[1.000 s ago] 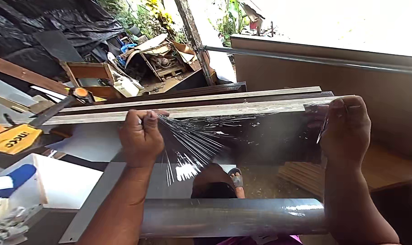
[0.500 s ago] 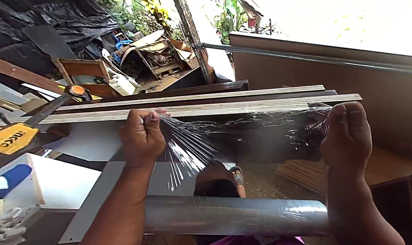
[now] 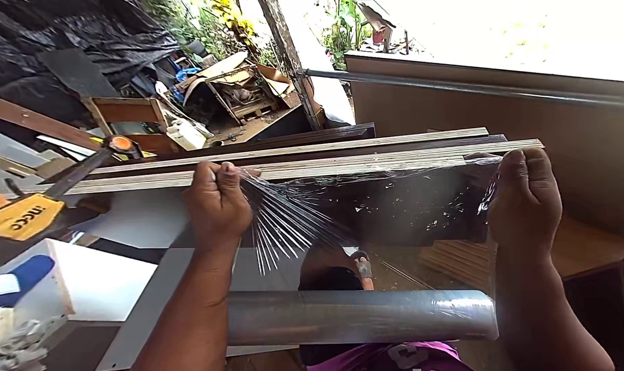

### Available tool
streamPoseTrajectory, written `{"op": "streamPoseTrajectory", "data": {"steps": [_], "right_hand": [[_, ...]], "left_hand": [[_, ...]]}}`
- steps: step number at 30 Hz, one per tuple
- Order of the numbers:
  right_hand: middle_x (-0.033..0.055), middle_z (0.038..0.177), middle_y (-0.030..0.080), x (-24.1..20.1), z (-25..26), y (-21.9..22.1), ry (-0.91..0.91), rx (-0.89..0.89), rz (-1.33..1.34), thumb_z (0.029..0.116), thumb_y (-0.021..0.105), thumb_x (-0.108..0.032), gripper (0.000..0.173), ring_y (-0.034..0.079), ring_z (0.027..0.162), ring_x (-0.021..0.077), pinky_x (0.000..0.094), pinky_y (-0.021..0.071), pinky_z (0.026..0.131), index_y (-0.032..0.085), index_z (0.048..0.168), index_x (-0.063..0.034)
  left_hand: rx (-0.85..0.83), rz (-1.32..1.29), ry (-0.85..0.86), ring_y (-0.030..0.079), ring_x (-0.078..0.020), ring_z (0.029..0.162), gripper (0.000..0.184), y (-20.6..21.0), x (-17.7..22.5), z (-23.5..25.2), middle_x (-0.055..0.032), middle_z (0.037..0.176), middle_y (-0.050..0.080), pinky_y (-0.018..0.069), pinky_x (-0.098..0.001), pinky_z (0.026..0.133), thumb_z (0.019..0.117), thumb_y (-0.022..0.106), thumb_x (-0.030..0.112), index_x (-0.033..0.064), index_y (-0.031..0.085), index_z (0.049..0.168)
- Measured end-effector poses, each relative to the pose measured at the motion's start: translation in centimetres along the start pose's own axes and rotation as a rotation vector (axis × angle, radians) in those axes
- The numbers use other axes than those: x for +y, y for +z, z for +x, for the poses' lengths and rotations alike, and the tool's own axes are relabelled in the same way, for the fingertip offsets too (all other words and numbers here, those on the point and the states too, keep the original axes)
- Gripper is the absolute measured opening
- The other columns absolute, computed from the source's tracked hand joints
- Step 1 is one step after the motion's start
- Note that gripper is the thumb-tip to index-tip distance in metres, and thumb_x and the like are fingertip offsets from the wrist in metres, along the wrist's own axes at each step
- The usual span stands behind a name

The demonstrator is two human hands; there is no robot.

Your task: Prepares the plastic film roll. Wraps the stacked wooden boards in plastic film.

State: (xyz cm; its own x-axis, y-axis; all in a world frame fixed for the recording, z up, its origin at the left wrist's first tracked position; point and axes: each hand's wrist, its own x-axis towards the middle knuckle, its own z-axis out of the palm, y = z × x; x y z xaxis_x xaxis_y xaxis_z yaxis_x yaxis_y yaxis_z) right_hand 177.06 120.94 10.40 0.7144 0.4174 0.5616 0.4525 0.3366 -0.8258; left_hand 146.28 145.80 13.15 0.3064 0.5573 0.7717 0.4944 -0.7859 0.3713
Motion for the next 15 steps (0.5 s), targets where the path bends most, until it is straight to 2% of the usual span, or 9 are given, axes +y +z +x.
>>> {"op": "streamPoseTrajectory", "data": {"steps": [1, 4, 6, 7, 9, 11, 13, 15], "right_hand": [[-0.0107, 0.090, 0.061, 0.1, 0.3, -0.2, -0.013, 0.007, -0.039, 0.1117, 0.039, -0.027, 0.018, 0.064, 0.081, -0.0016, 0.0242, 0.0586, 0.077, 0.052, 0.107, -0.0163], [-0.0082, 0.086, 0.069, 0.2, 1.4, -0.8, -0.119, -0.017, -0.098, 0.1104, 0.045, -0.028, 0.017, 0.071, 0.076, 0.0033, 0.0274, 0.0634, 0.071, 0.054, 0.106, -0.0143], [-0.0071, 0.085, 0.068, 0.0, 2.0, -0.8, -0.251, -0.024, -0.199, 0.1084, 0.051, -0.025, 0.017, 0.068, 0.073, 0.0004, 0.0228, 0.0607, 0.067, 0.058, 0.103, -0.0097], [-0.0057, 0.084, 0.065, -0.1, 2.2, -0.8, -0.321, -0.014, -0.270, 0.1067, 0.055, -0.023, 0.018, 0.064, 0.072, -0.0019, 0.0190, 0.0572, 0.066, 0.061, 0.101, -0.0070], [0.0041, 0.089, 0.062, 0.0, 2.4, -0.6, -0.431, -0.004, -0.412, 0.1033, 0.061, -0.019, 0.020, 0.061, 0.079, 0.0027, 0.0178, 0.0520, 0.071, 0.068, 0.100, -0.0001], [0.0124, 0.092, 0.065, 0.3, 2.2, -0.2, -0.472, 0.027, -0.530, 0.1012, 0.065, -0.019, 0.021, 0.063, 0.081, 0.0108, 0.0230, 0.0525, 0.070, 0.071, 0.105, 0.0013], [0.0155, 0.091, 0.068, 0.9, 1.9, 0.1, -0.507, 0.076, -0.563, 0.1005, 0.065, -0.017, 0.021, 0.066, 0.079, 0.0155, 0.0284, 0.0550, 0.070, 0.070, 0.111, 0.0005], [0.0180, 0.097, 0.069, 1.2, 1.6, -0.3, -0.518, 0.059, -0.572, 0.0999, 0.066, -0.014, 0.018, 0.068, 0.088, 0.0205, 0.0332, 0.0562, 0.077, 0.071, 0.107, 0.0010]], "left_hand": [[0.017, -0.022, -0.017, 0.073, -0.0172, 0.091, 0.045, 0.0, -0.1, 0.0, -0.0224, 0.095, 0.072, 0.0564, -0.0361, 0.087, 0.1128, 0.032, 0.029, -0.0088, 0.052, 0.099], [0.064, -0.060, -0.031, 0.072, -0.0143, 0.086, 0.043, 0.1, -0.8, 0.1, -0.0184, 0.090, 0.071, 0.0569, -0.0359, 0.087, 0.1125, 0.032, 0.029, -0.0074, 0.053, 0.101], [0.078, -0.042, -0.028, 0.070, -0.0129, 0.083, 0.043, -0.1, -1.1, 0.0, -0.0161, 0.087, 0.068, 0.0561, -0.0349, 0.083, 0.1125, 0.032, 0.030, -0.0064, 0.053, 0.101], [0.080, -0.041, -0.026, 0.069, -0.0161, 0.082, 0.044, -0.1, -1.2, -0.1, -0.0181, 0.086, 0.067, 0.0561, -0.0375, 0.083, 0.1124, 0.033, 0.029, -0.0079, 0.053, 0.102], [0.097, -0.051, -0.004, 0.071, -0.0185, 0.082, 0.042, -0.2, -1.4, -0.4, -0.0187, 0.086, 0.067, 0.0577, -0.0395, 0.083, 0.1128, 0.034, 0.028, -0.0078, 0.052, 0.102], [0.124, -0.072, 0.033, 0.071, -0.0183, 0.084, 0.039, -0.2, -1.8, -0.6, -0.0188, 0.087, 0.067, 0.0578, -0.0395, 0.084, 0.1129, 0.034, 0.026, -0.0068, 0.051, 0.100], [0.127, -0.080, 0.069, 0.072, -0.0183, 0.085, 0.039, 0.0, -2.0, -0.8, -0.0196, 0.089, 0.069, 0.0584, -0.0391, 0.085, 0.1131, 0.034, 0.025, -0.0074, 0.050, 0.099], [0.104, -0.088, 0.072, 0.072, -0.0201, 0.086, 0.042, 0.3, -1.6, -0.7, -0.0221, 0.091, 0.069, 0.0578, -0.0403, 0.085, 0.1129, 0.033, 0.025, -0.0112, 0.051, 0.102]]}}
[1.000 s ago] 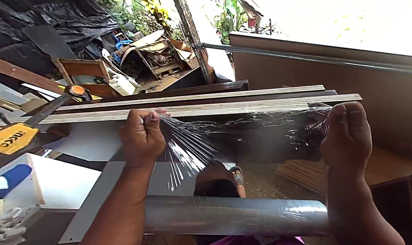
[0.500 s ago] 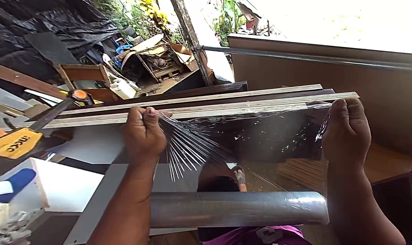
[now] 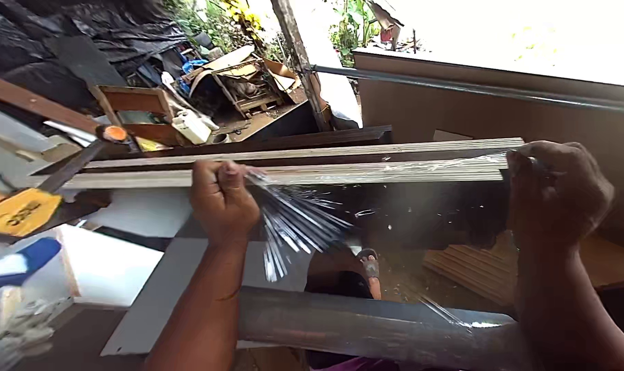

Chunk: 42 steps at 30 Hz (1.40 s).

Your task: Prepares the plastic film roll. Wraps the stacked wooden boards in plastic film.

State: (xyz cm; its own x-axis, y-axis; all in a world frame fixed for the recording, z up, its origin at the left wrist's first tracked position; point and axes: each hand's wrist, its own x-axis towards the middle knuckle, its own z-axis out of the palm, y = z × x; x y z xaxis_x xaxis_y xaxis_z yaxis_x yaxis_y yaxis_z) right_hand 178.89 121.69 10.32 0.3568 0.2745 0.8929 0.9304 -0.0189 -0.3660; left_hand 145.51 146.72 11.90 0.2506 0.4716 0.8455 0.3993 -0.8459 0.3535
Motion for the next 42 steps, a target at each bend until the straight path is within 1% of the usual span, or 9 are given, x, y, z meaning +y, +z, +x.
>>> {"op": "streamPoseTrajectory", "data": {"steps": [2, 6, 13, 17, 23, 29, 32, 35, 42], "right_hand": [[0.0225, 0.109, 0.069, 0.2, -0.3, 0.3, 0.024, -0.091, -0.008, 0.1010, 0.064, -0.016, 0.022, 0.067, 0.103, 0.0301, 0.0430, 0.0557, 0.090, 0.072, 0.111, 0.0021], [0.0240, 0.110, 0.070, 1.3, -0.3, 1.5, 0.049, -0.125, -0.051, 0.1030, 0.062, -0.020, 0.026, 0.066, 0.105, 0.0378, 0.0512, 0.0526, 0.092, 0.073, 0.111, 0.0024], [0.0215, 0.100, 0.070, 0.3, 1.6, 1.2, -0.033, -0.051, -0.059, 0.1024, 0.059, -0.010, 0.021, 0.069, 0.089, 0.0244, 0.0361, 0.0576, 0.080, 0.070, 0.112, 0.0046], [0.0225, 0.104, 0.070, -0.2, 1.0, 1.3, -0.192, -0.174, -0.089, 0.1009, 0.062, -0.014, 0.020, 0.067, 0.096, 0.0342, 0.0438, 0.0545, 0.084, 0.074, 0.104, 0.0022], [0.0220, 0.115, 0.063, -1.0, 0.6, 1.0, -0.244, -0.341, -0.261, 0.0990, 0.062, -0.035, 0.040, 0.058, 0.107, 0.0404, 0.0475, 0.0477, 0.086, 0.071, 0.115, 0.0002], [0.0222, 0.113, 0.063, -0.8, 0.9, 1.0, -0.334, -0.340, -0.313, 0.0984, 0.063, -0.030, 0.035, 0.060, 0.105, 0.0399, 0.0445, 0.0493, 0.083, 0.069, 0.113, 0.0011], [0.0223, 0.113, 0.064, -0.7, 0.9, 1.0, -0.339, -0.344, -0.287, 0.0979, 0.062, -0.027, 0.032, 0.059, 0.108, 0.0404, 0.0451, 0.0484, 0.088, 0.069, 0.110, 0.0023], [0.0228, 0.118, 0.065, -0.5, 0.8, 1.3, -0.312, -0.359, -0.206, 0.0983, 0.062, -0.024, 0.028, 0.057, 0.122, 0.0414, 0.0487, 0.0462, 0.100, 0.068, 0.106, 0.0021], [0.0213, 0.115, 0.066, 0.0, 1.3, 1.1, -0.278, -0.369, -0.118, 0.0993, 0.061, -0.023, 0.026, 0.058, 0.120, 0.0385, 0.0438, 0.0482, 0.100, 0.068, 0.105, 0.0007]], "left_hand": [[-0.007, -0.001, -0.016, 0.073, -0.0213, 0.085, 0.043, -0.3, 0.1, 0.1, -0.0220, 0.091, 0.071, 0.0590, -0.0419, 0.084, 0.1122, 0.033, 0.024, -0.0129, 0.053, 0.104], [-0.014, -0.066, -0.008, 0.074, -0.0185, 0.085, 0.037, 0.2, -1.0, 0.6, -0.0158, 0.090, 0.072, 0.0606, -0.0398, 0.083, 0.1120, 0.036, 0.024, -0.0063, 0.055, 0.100], [0.001, -0.057, -0.053, 0.073, -0.0169, 0.085, 0.038, 0.7, -1.5, 1.3, -0.0149, 0.091, 0.071, 0.0597, -0.0398, 0.084, 0.1124, 0.035, 0.026, -0.0065, 0.054, 0.105], [0.019, -0.054, -0.066, 0.072, -0.0123, 0.084, 0.035, 0.9, -1.1, 1.4, -0.0125, 0.089, 0.071, 0.0593, -0.0352, 0.082, 0.1128, 0.034, 0.025, -0.0040, 0.051, 0.101], [0.032, -0.060, -0.053, 0.072, -0.0107, 0.081, 0.033, 1.5, -1.3, 1.7, -0.0116, 0.087, 0.072, 0.0592, -0.0335, 0.080, 0.1131, 0.033, 0.023, -0.0026, 0.049, 0.099], [0.065, -0.067, -0.074, 0.071, -0.0072, 0.078, 0.032, 1.7, -1.0, 1.9, -0.0069, 0.084, 0.071, 0.0588, -0.0303, 0.078, 0.1131, 0.034, 0.025, 0.0003, 0.048, 0.098], [0.063, -0.078, -0.088, 0.070, -0.0051, 0.077, 0.030, 1.8, -0.9, 1.9, -0.0038, 0.084, 0.070, 0.0584, -0.0286, 0.077, 0.1131, 0.034, 0.024, 0.0021, 0.048, 0.097], [0.057, -0.081, -0.090, 0.072, -0.0060, 0.078, 0.031, 1.9, -1.0, 1.8, -0.0047, 0.085, 0.071, 0.0589, -0.0291, 0.078, 0.1131, 0.034, 0.024, 0.0016, 0.048, 0.097], [0.030, -0.079, -0.116, 0.074, -0.0089, 0.082, 0.034, 1.6, -1.3, 1.3, -0.0046, 0.086, 0.070, 0.0605, -0.0327, 0.082, 0.1133, 0.033, 0.027, 0.0020, 0.048, 0.097]]}}
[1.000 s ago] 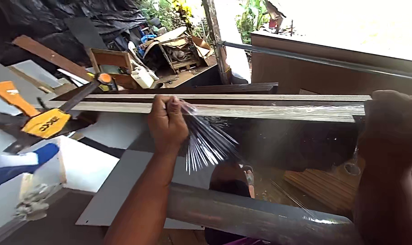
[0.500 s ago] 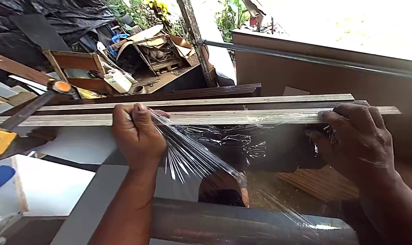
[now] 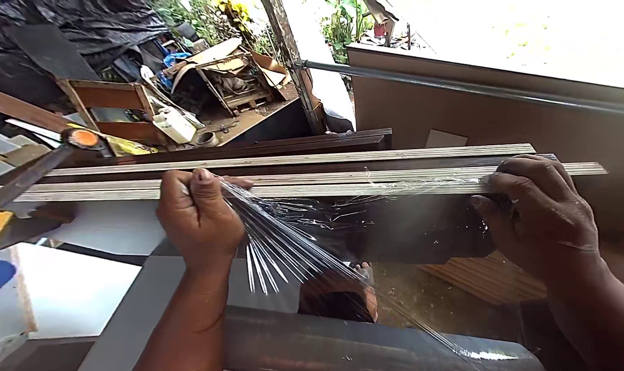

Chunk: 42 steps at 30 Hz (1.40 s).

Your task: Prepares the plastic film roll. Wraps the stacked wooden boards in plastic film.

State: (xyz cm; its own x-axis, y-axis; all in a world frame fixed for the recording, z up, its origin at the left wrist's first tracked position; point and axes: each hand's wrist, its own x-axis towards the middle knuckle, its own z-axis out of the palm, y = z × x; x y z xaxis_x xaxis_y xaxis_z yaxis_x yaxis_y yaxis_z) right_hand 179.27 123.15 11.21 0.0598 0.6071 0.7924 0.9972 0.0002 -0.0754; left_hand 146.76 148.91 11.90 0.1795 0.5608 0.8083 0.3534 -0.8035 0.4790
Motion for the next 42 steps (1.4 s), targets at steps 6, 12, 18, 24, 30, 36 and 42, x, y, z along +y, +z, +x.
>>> {"op": "streamPoseTrajectory", "data": {"steps": [6, 12, 18, 24, 30, 36, 42], "right_hand": [[0.0215, 0.115, 0.066, 0.4, -0.1, 0.1, -0.004, 0.000, 0.022, 0.1000, 0.058, -0.022, 0.025, 0.059, 0.120, 0.0376, 0.0432, 0.0477, 0.100, 0.067, 0.108, 0.0007], [0.0222, 0.113, 0.059, -0.2, 0.2, -0.2, 0.065, -0.070, -0.034, 0.1015, 0.050, -0.028, 0.031, 0.056, 0.114, 0.0409, 0.0467, 0.0467, 0.093, 0.064, 0.107, -0.0008], [0.0206, 0.109, 0.058, -0.7, 0.8, -0.8, 0.120, -0.119, -0.064, 0.1037, 0.046, -0.029, 0.031, 0.055, 0.108, 0.0404, 0.0466, 0.0463, 0.088, 0.062, 0.101, -0.0025], [0.0171, 0.114, 0.062, 0.7, 0.3, -2.7, 0.096, -0.204, 0.056, 0.1022, 0.045, -0.021, 0.031, 0.060, 0.108, 0.0330, 0.0450, 0.0511, 0.086, 0.069, 0.111, -0.0032], [0.0105, 0.105, 0.068, 1.8, 1.7, -3.9, 0.175, -0.227, 0.050, 0.1047, 0.048, -0.023, 0.030, 0.067, 0.088, 0.0237, 0.0445, 0.0547, 0.072, 0.073, 0.107, -0.0076], [0.0151, 0.102, 0.068, 1.4, 1.5, -2.7, 0.271, -0.111, 0.004, 0.1044, 0.054, -0.021, 0.023, 0.067, 0.084, 0.0300, 0.0517, 0.0518, 0.068, 0.070, 0.111, -0.0063], [0.0170, 0.111, 0.067, 2.8, 0.5, -3.0, 0.021, -0.143, 0.072, 0.1040, 0.052, -0.026, 0.031, 0.066, 0.102, 0.0292, 0.0431, 0.0551, 0.084, 0.072, 0.106, -0.0031]], "left_hand": [[0.024, -0.060, 0.018, 0.072, -0.0052, 0.079, 0.030, 0.3, -0.1, 0.2, 0.0036, 0.082, 0.066, 0.0607, -0.0310, 0.080, 0.1131, 0.034, 0.027, 0.0084, 0.048, 0.095], [0.016, -0.066, 0.069, 0.069, -0.0032, 0.076, 0.029, 0.4, -0.5, 0.3, 0.0043, 0.081, 0.062, 0.0597, -0.0291, 0.078, 0.1131, 0.033, 0.025, 0.0078, 0.048, 0.095], [-0.014, 0.046, 0.126, 0.065, -0.0091, 0.073, 0.035, 0.3, -1.1, 0.4, -0.0076, 0.079, 0.058, 0.0572, -0.0313, 0.076, 0.1131, 0.032, 0.025, -0.0003, 0.048, 0.095], [-0.035, 0.147, 0.213, 0.070, -0.0152, 0.081, 0.040, 0.3, -0.8, 0.6, -0.0220, 0.083, 0.065, 0.0560, -0.0324, 0.078, 0.1130, 0.034, 0.025, -0.0087, 0.049, 0.096], [-0.047, 0.173, 0.109, 0.067, -0.0134, 0.074, 0.040, -0.1, -0.4, 0.6, -0.0156, 0.080, 0.062, 0.0559, -0.0315, 0.073, 0.1130, 0.034, 0.027, -0.0052, 0.050, 0.096], [-0.034, 0.170, 0.123, 0.066, -0.0095, 0.072, 0.038, 0.1, 0.0, 0.6, -0.0140, 0.078, 0.063, 0.0551, -0.0288, 0.072, 0.1124, 0.037, 0.025, -0.0057, 0.052, 0.096], [-0.033, 0.215, 0.107, 0.067, -0.0153, 0.071, 0.040, 0.2, 0.2, 0.9, -0.0176, 0.077, 0.063, 0.0547, -0.0333, 0.070, 0.1123, 0.038, 0.027, -0.0065, 0.051, 0.095]]}}
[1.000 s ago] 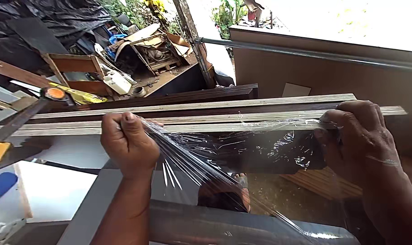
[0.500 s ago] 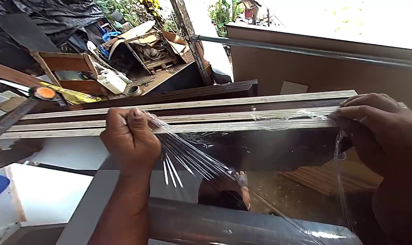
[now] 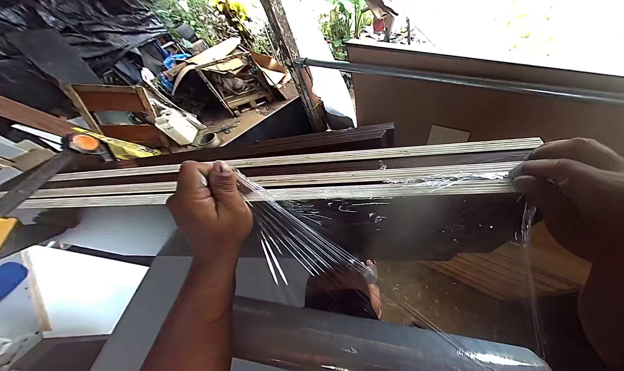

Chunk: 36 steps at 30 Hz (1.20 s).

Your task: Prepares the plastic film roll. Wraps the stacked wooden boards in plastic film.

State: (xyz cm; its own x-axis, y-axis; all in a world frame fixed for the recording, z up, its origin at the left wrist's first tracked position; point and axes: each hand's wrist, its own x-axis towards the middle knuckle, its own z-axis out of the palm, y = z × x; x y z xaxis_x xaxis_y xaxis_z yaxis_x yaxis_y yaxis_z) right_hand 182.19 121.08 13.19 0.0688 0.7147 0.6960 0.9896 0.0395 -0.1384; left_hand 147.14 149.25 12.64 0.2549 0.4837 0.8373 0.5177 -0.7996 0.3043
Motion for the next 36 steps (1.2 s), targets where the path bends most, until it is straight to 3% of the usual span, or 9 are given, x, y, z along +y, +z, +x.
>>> {"op": "streamPoseTrajectory", "data": {"steps": [5, 8, 11, 14, 16, 20, 26, 33, 36], "right_hand": [[0.0045, 0.107, 0.069, 2.4, 0.5, -1.3, -0.134, -0.169, 0.120, 0.0970, 0.060, -0.029, 0.024, 0.063, 0.115, 0.0221, 0.0386, 0.0539, 0.096, 0.074, 0.105, -0.0113], [-0.0030, 0.105, 0.071, 4.4, 1.3, -2.0, -0.122, -0.224, 0.259, 0.0944, 0.064, -0.024, 0.015, 0.066, 0.107, 0.0108, 0.0283, 0.0583, 0.090, 0.076, 0.099, -0.0157], [0.0029, 0.101, 0.070, 3.2, 1.7, -2.0, 0.068, -0.118, 0.174, 0.0975, 0.063, -0.025, 0.017, 0.067, 0.086, 0.0125, 0.0338, 0.0573, 0.070, 0.074, 0.098, -0.0115], [0.0153, 0.102, 0.069, 0.9, 1.4, -0.8, 0.136, 0.014, -0.022, 0.1015, 0.059, -0.023, 0.022, 0.066, 0.097, 0.0303, 0.0486, 0.0534, 0.079, 0.073, 0.103, -0.0051], [0.0194, 0.102, 0.068, 0.3, 0.6, -0.4, 0.034, 0.046, -0.096, 0.1012, 0.057, -0.017, 0.022, 0.064, 0.103, 0.0372, 0.0497, 0.0528, 0.084, 0.072, 0.104, -0.0018], [0.0209, 0.098, 0.067, -0.1, -1.5, 0.3, -0.076, 0.091, -0.179, 0.0997, 0.054, -0.010, 0.022, 0.062, 0.106, 0.0404, 0.0482, 0.0515, 0.087, 0.072, 0.105, 0.0007], [0.0206, 0.095, 0.066, -1.1, -2.3, 0.7, -0.013, 0.188, -0.250, 0.0990, 0.056, -0.011, 0.020, 0.062, 0.100, 0.0379, 0.0448, 0.0496, 0.084, 0.072, 0.103, 0.0008], [0.0155, 0.081, 0.066, -2.0, -2.8, 0.0, 0.193, -0.080, -0.125, 0.0979, 0.045, -0.018, 0.034, 0.065, 0.070, 0.0329, 0.0511, 0.0504, 0.058, 0.072, 0.106, -0.0001], [0.0173, 0.092, 0.073, -1.2, -2.7, -1.1, 0.231, -0.223, -0.114, 0.0999, 0.043, -0.025, 0.039, 0.070, 0.081, 0.0368, 0.0599, 0.0540, 0.067, 0.071, 0.115, -0.0033]], "left_hand": [[0.000, 0.009, -0.018, 0.065, -0.0105, 0.072, 0.039, 0.0, 0.1, 0.1, -0.0139, 0.077, 0.061, 0.0534, -0.0292, 0.071, 0.1123, 0.037, 0.027, -0.0049, 0.051, 0.095], [-0.005, 0.001, -0.021, 0.067, -0.0140, 0.070, 0.039, 0.0, -0.1, 0.1, -0.0148, 0.076, 0.063, 0.0557, -0.0334, 0.070, 0.1122, 0.038, 0.028, -0.0048, 0.052, 0.096], [-0.013, 0.005, -0.035, 0.066, -0.0115, 0.071, 0.039, -0.1, 0.1, 0.1, -0.0125, 0.077, 0.063, 0.0550, -0.0317, 0.071, 0.1121, 0.038, 0.028, -0.0038, 0.052, 0.096], [-0.062, 0.042, -0.065, 0.065, -0.0156, 0.071, 0.039, -0.4, 0.3, 0.0, -0.0151, 0.079, 0.063, 0.0551, -0.0339, 0.071, 0.1124, 0.038, 0.029, -0.0038, 0.052, 0.096], [-0.066, 0.064, -0.065, 0.062, -0.0147, 0.071, 0.038, -0.5, 0.6, 0.1, -0.0150, 0.077, 0.059, 0.0515, -0.0311, 0.069, 0.1119, 0.040, 0.028, -0.0037, 0.050, 0.094], [-0.067, 0.081, -0.077, 0.062, -0.0161, 0.068, 0.037, -0.5, 0.5, 0.0, -0.0153, 0.076, 0.059, 0.0513, -0.0323, 0.067, 0.1108, 0.043, 0.029, -0.0024, 0.049, 0.092], [-0.118, 0.075, -0.098, 0.060, -0.0160, 0.067, 0.034, -0.7, 0.6, -0.1, -0.0144, 0.078, 0.058, 0.0514, -0.0345, 0.066, 0.1084, 0.047, 0.028, -0.0025, 0.049, 0.094], [-0.098, 0.064, -0.122, 0.057, -0.0133, 0.064, 0.031, -0.6, 0.8, 0.3, -0.0102, 0.074, 0.055, 0.0480, -0.0323, 0.063, 0.1038, 0.054, 0.027, -0.0010, 0.050, 0.091], [-0.092, 0.045, -0.158, 0.056, -0.0118, 0.064, 0.030, -0.7, 1.1, 0.5, -0.0088, 0.074, 0.055, 0.0476, -0.0314, 0.063, 0.1002, 0.058, 0.026, -0.0010, 0.051, 0.091]]}}
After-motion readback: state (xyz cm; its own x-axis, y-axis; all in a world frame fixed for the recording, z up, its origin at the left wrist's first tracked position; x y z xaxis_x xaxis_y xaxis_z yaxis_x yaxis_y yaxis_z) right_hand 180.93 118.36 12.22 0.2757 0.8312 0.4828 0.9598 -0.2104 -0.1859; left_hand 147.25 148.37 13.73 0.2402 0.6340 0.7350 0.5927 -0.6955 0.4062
